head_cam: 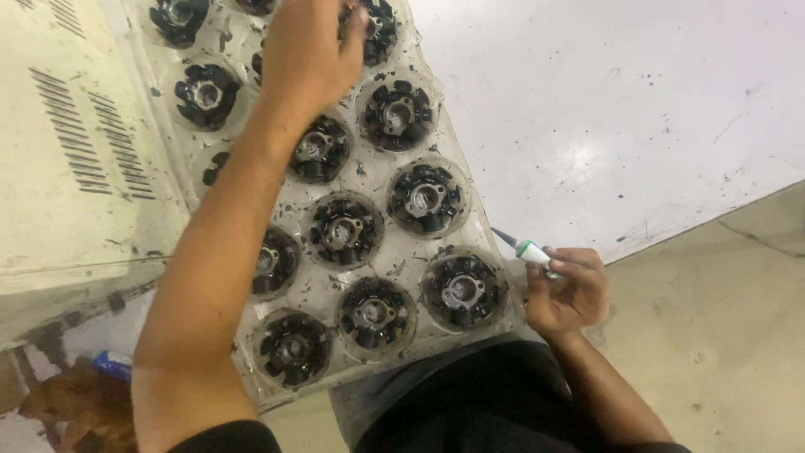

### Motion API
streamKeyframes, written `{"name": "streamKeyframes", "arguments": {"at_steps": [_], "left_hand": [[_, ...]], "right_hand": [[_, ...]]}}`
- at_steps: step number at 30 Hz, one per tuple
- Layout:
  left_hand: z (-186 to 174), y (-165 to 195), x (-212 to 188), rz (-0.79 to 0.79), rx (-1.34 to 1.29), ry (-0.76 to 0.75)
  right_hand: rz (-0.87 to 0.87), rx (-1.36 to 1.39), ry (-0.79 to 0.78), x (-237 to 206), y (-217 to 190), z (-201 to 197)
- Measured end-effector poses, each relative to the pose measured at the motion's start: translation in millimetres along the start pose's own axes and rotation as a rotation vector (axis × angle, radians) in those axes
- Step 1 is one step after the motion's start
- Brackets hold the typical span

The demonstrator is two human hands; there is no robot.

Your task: The person picks up a rotor hub from a tray, applies adhesive from a tube onto the hub's surface, and places the hub back into the tray, repeating this for multiple hubs. They occasionally wipe the tube nozzle with a cloth and reposition the tray.

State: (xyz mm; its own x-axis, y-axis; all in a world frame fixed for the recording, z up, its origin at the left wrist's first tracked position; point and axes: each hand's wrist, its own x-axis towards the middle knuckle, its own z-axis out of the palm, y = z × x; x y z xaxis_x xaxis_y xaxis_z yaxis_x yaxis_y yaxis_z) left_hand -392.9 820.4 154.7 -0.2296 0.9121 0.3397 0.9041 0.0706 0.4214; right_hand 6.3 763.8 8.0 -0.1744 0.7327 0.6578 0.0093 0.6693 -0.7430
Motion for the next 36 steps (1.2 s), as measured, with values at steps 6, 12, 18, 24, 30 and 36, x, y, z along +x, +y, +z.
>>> {"name": "streamKeyframes", "arguments": {"at_steps": [6,12,18,24,30,36], "left_hand": [[-14,69,-108,0.132,-0.032,-0.254],[-50,121,-204,0.139,-0.093,-0.169],[-44,161,-291,0.047,-0.232,-0.011],[-5,208,-347,-0.076,-0.485,0.188],[21,234,-373,-0.16,-0.836,0.32],[30,237,-398,-0.184,-0.95,0.458]], "right_hand": [[0.04,0.036,-0.029,5,-5,3],[0.117,0.152,-0.002,0,-3,1],[0.076,0.333,0.185,-5,-9,-6],[-0.061,0.565,0.061,-44,-95,-6],[-0.094,0.646,-0.3,-66,-146,3],[-0.092,0.611,-0.371,-65,-161,10]]}}
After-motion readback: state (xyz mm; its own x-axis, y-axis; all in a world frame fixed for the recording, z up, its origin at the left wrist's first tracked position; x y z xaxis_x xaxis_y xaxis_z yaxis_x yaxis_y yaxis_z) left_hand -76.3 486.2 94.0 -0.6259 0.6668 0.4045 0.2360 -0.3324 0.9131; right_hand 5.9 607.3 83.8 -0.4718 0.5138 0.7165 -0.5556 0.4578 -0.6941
